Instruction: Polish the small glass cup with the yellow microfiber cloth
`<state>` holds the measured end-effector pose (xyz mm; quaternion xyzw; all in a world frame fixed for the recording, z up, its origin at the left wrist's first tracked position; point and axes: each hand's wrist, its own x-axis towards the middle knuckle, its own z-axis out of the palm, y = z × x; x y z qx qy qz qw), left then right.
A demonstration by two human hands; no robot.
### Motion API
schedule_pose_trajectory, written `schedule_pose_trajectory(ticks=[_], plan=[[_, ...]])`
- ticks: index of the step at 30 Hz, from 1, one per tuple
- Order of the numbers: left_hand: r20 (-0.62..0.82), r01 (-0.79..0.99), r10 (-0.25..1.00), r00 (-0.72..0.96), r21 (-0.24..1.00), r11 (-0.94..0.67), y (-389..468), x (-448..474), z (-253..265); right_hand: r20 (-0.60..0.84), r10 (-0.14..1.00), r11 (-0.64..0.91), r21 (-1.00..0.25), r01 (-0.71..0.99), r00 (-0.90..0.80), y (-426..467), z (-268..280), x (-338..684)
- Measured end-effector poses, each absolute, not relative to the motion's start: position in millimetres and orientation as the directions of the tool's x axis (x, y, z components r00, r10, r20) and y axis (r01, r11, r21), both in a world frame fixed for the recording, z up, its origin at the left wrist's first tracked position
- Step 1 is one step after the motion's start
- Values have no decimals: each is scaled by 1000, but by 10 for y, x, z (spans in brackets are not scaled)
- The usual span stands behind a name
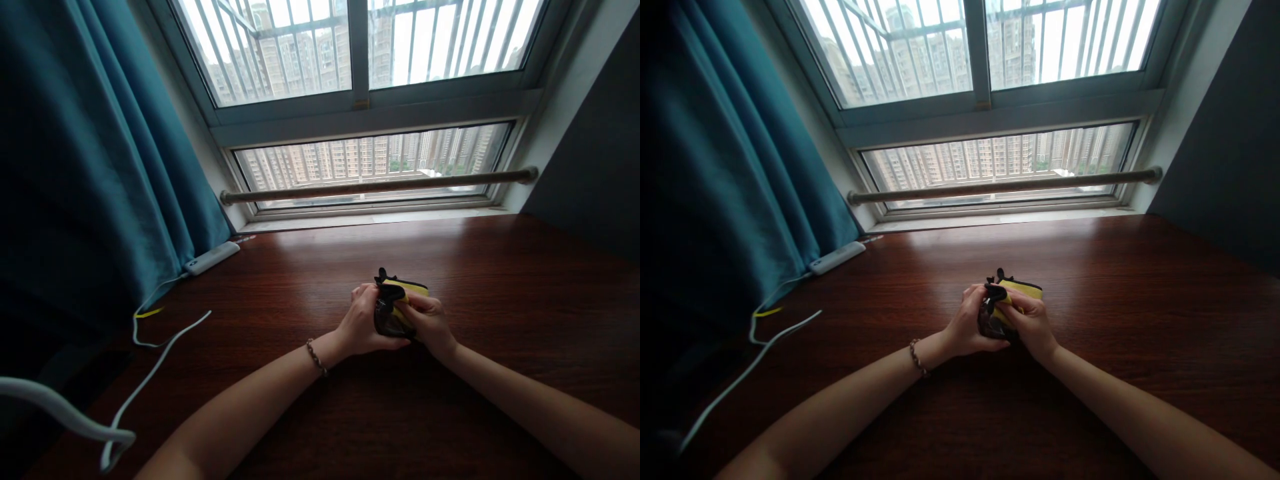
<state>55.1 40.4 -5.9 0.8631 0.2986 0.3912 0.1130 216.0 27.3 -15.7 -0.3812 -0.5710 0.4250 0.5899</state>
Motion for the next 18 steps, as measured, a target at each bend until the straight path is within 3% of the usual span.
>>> schedule_pose_trajectory(ticks=[5, 9, 11, 15, 18], plan=[[720, 441, 486, 495, 274, -855, 393, 572, -66, 225, 974, 227, -959, -169, 32, 287, -139, 2126], [776, 534, 498, 387, 252, -807, 365, 593, -107, 165, 986, 167, -951, -262, 28, 298, -149, 2121], [731, 560, 594, 337, 351, -750, 359, 597, -125, 160, 987, 157, -944, -292, 14, 295, -146, 2111], [500, 498, 839, 216, 682, -535, 403, 579, -152, 187, 981, 165, -935, -314, -43, 294, -136, 2088], [357, 415, 922, 153, 823, -388, 469, 558, -179, 217, 971, 179, -939, -294, -101, 311, -142, 2101]])
